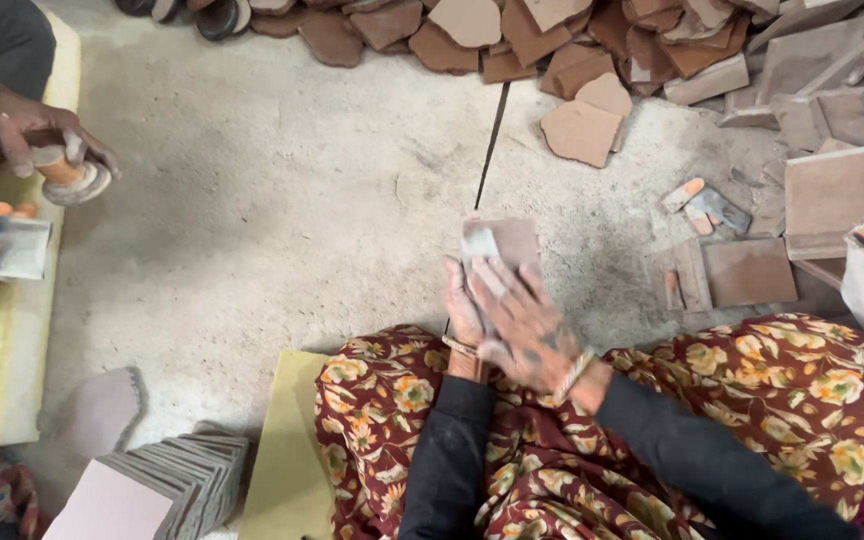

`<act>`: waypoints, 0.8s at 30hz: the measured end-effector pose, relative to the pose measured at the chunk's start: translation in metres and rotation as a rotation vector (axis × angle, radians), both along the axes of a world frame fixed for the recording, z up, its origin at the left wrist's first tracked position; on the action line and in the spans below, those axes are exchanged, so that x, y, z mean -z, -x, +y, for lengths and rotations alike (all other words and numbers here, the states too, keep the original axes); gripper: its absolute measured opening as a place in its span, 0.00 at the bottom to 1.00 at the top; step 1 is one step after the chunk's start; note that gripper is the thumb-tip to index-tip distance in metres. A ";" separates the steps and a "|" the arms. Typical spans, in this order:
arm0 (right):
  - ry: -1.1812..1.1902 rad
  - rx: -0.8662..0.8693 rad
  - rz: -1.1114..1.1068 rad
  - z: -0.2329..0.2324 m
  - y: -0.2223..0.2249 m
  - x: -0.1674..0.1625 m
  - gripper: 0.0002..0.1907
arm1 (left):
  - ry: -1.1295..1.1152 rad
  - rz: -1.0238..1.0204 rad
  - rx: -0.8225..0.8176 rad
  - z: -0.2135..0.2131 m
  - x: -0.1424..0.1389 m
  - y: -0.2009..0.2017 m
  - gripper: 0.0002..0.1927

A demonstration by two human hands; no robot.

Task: The person sits on the floor holding small cut stone or tile pieces and rubs each piece against a flat abrasive block by hand to smooth its edges, then sets the finished piece on a stack and picks up the next piece. Other workers nearby handle similar pieces.

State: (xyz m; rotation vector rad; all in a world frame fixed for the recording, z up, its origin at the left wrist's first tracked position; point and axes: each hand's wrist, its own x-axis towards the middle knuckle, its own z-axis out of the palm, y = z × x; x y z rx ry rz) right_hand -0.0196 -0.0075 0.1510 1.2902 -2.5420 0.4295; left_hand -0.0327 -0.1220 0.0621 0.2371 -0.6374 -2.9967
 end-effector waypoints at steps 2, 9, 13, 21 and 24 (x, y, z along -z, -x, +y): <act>0.059 0.026 -0.080 -0.001 0.009 -0.004 0.40 | 0.017 0.002 0.019 0.006 0.008 -0.004 0.41; 0.110 -0.005 -0.124 0.010 -0.018 -0.018 0.45 | -0.425 0.315 0.120 -0.014 0.040 -0.004 0.34; 0.260 0.054 -0.393 0.011 -0.021 0.002 0.43 | 0.002 -0.012 0.115 -0.008 0.034 -0.003 0.37; 0.332 0.096 -0.253 0.015 0.004 0.028 0.38 | 0.275 -0.103 0.152 0.006 -0.030 0.005 0.44; 0.328 0.080 -0.264 0.015 -0.012 0.036 0.37 | 0.289 -0.281 0.213 -0.011 -0.040 0.015 0.46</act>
